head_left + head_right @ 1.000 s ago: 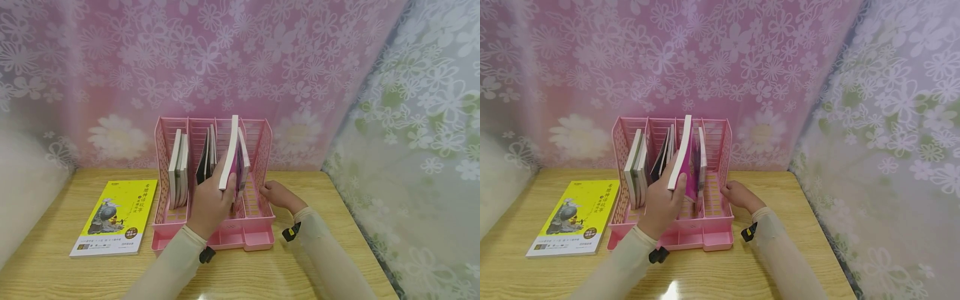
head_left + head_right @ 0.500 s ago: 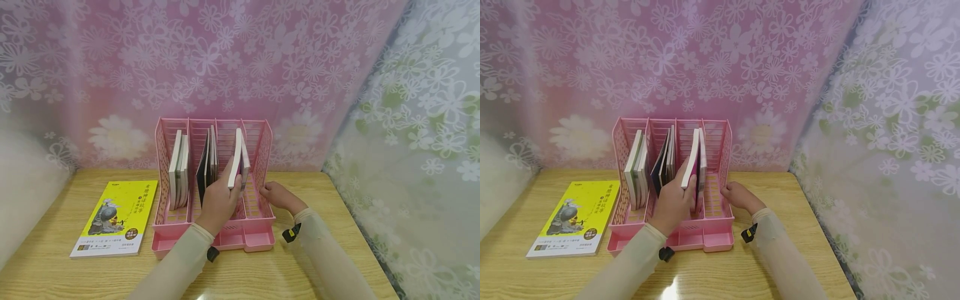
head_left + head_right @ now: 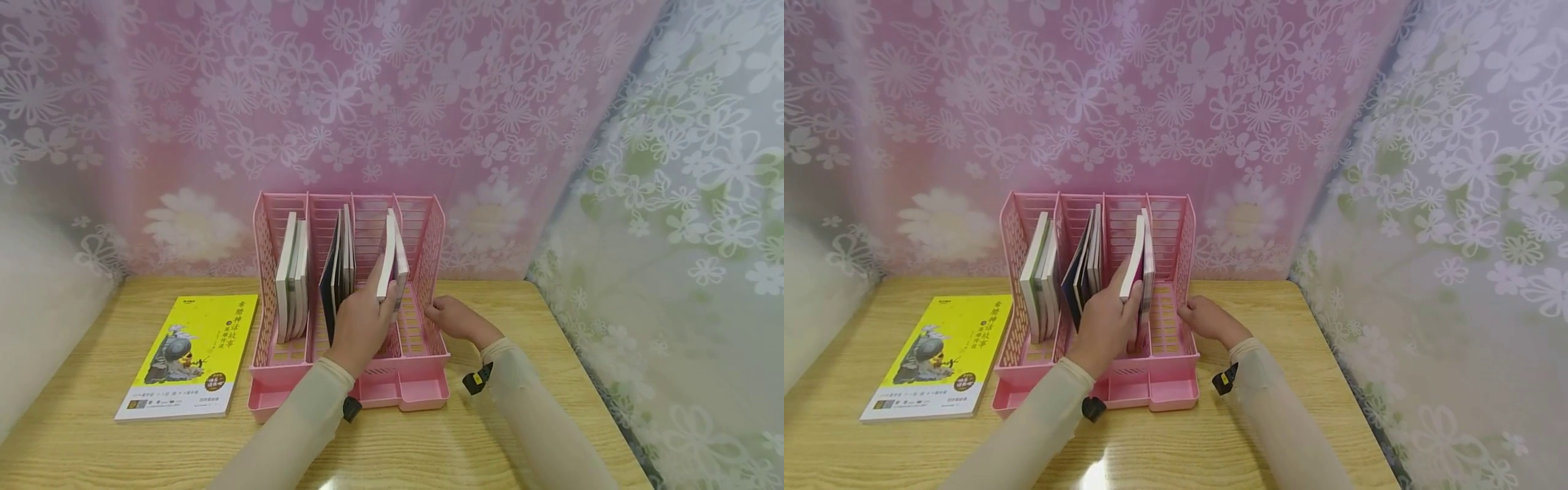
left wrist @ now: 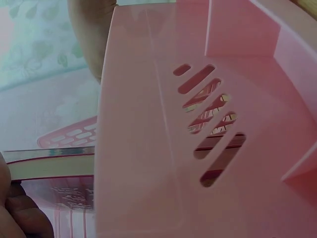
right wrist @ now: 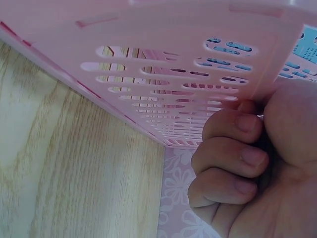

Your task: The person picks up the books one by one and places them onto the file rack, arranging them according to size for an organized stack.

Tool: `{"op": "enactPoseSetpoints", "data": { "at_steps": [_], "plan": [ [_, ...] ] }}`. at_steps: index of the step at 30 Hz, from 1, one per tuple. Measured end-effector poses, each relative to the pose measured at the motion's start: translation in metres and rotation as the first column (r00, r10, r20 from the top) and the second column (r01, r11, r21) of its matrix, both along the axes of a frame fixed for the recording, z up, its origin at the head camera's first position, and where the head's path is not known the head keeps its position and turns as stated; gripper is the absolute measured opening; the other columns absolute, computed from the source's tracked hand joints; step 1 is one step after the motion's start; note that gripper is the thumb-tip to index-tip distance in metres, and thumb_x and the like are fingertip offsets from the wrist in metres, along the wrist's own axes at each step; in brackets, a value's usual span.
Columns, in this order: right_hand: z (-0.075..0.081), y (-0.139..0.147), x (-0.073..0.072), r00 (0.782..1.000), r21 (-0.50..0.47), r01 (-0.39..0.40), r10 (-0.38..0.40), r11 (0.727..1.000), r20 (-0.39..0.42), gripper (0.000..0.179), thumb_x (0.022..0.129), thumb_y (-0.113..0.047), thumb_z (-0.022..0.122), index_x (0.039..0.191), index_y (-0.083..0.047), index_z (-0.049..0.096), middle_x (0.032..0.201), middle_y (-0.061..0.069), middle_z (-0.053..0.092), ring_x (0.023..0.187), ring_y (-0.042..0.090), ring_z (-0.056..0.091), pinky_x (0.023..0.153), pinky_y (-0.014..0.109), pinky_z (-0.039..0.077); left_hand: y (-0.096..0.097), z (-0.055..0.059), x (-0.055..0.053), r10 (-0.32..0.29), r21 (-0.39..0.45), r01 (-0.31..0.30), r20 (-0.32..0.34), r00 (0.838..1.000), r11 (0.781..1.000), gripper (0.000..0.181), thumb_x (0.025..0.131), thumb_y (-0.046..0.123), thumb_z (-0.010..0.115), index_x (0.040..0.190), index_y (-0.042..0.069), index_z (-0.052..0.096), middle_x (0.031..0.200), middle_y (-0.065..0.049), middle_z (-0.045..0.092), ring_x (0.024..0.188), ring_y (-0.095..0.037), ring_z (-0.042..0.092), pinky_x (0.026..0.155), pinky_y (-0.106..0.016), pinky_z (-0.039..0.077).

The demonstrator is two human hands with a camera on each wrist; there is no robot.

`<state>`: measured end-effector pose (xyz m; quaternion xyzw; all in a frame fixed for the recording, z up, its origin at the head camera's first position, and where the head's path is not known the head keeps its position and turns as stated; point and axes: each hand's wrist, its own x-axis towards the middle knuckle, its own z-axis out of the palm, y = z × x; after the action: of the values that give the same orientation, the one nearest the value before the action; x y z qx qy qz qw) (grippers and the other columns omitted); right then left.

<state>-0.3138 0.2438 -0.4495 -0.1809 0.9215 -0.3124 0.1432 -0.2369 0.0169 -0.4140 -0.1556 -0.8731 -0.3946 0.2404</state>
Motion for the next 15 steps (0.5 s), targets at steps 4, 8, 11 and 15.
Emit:
{"op": "enactPoseSetpoints", "data": {
  "at_steps": [4, 8, 11, 15],
  "plan": [
    [0.0006, 0.0002, -0.0006, 1.0, 0.02, -0.004, 0.004, 1.0, -0.008, 0.038, 0.107, -0.018, 0.042, 0.069, -0.014, 0.046, 0.063, -0.002, 0.039, 0.058, 0.015, 0.034, 0.061, 0.033, 0.035, 0.0013, 0.0028, -0.0053, 0.023, 0.009, -0.023, 0.028, 0.999, 1.0, 0.061, 0.112, 0.044, 0.041, 0.164, 0.016, 0.028, 0.056, 0.001, 0.054, 0.052, -0.016, 0.057, 0.055, -0.038, 0.05],
    [-0.0008, -0.0003, -0.0012, 1.0, 0.036, -0.003, 0.004, 0.999, -0.015, 0.036, 0.106, -0.018, 0.043, 0.071, -0.014, 0.049, 0.064, -0.002, 0.039, 0.06, 0.015, 0.035, 0.063, 0.032, 0.036, 0.0019, 0.0042, -0.0079, 0.032, 0.02, -0.033, 0.075, 0.997, 0.999, 0.062, 0.111, 0.048, 0.039, 0.165, 0.021, 0.026, 0.066, -0.006, 0.062, 0.062, -0.02, 0.064, 0.062, -0.041, 0.054],
    [-0.0012, -0.0005, -0.0013, 1.0, 0.03, -0.001, 0.001, 1.0, -0.015, 0.036, 0.106, -0.018, 0.043, 0.071, -0.013, 0.049, 0.064, -0.001, 0.04, 0.06, 0.015, 0.036, 0.063, 0.033, 0.036, 0.0021, 0.0048, -0.0091, 0.029, 0.036, -0.033, 0.1, 0.995, 0.999, 0.064, 0.11, 0.052, 0.038, 0.165, 0.021, 0.026, 0.075, -0.011, 0.07, 0.067, -0.023, 0.067, 0.065, -0.044, 0.056],
    [-0.0015, -0.0004, -0.0016, 1.0, 0.021, 0.012, -0.012, 1.0, 0.011, 0.036, 0.107, -0.018, 0.043, 0.073, -0.013, 0.049, 0.064, -0.001, 0.04, 0.059, 0.015, 0.035, 0.061, 0.033, 0.036, 0.0013, 0.0059, -0.0105, 0.033, 0.051, -0.039, 0.116, 0.993, 0.998, 0.066, 0.109, 0.056, 0.038, 0.165, 0.022, 0.028, 0.091, -0.016, 0.075, 0.078, -0.027, 0.072, 0.074, -0.048, 0.059]
  ]
}}
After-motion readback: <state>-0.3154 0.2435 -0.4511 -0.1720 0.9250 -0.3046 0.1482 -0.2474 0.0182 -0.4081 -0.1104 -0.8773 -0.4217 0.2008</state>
